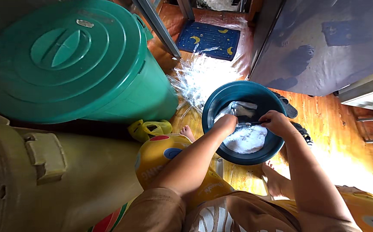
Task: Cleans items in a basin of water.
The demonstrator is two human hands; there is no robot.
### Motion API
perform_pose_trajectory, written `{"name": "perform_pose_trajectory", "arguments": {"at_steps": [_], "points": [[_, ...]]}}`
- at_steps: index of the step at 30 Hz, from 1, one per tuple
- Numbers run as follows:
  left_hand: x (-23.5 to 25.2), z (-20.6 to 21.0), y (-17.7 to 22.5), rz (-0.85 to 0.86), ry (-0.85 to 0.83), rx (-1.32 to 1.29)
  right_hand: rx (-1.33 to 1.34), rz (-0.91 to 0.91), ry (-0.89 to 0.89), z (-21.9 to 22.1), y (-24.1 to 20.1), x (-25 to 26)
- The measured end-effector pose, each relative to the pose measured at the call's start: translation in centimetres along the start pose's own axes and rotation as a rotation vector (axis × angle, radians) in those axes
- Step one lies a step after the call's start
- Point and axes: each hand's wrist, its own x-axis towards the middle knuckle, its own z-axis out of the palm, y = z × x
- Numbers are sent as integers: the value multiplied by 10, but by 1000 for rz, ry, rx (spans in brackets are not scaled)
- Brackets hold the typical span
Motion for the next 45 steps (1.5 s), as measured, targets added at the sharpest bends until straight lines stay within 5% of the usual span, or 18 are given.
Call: {"name": "perform_pose_trajectory", "arguments": {"at_steps": [11, 18, 24, 34, 45], "points": [[1, -4, 1, 87, -5, -134, -144, -208, 112, 5, -45, -4], [2, 5, -4, 211, 133, -262, -308, -344, 242, -11, -78, -30], [3, -1, -4, 104, 70, -215, -330, -188, 206, -15, -65, -28], [5, 3, -2, 48, 99, -245, -332, 17, -404, 71, 11, 16], [6, 2, -3, 29, 51, -51, 120, 58, -112, 2, 15, -1]]}}
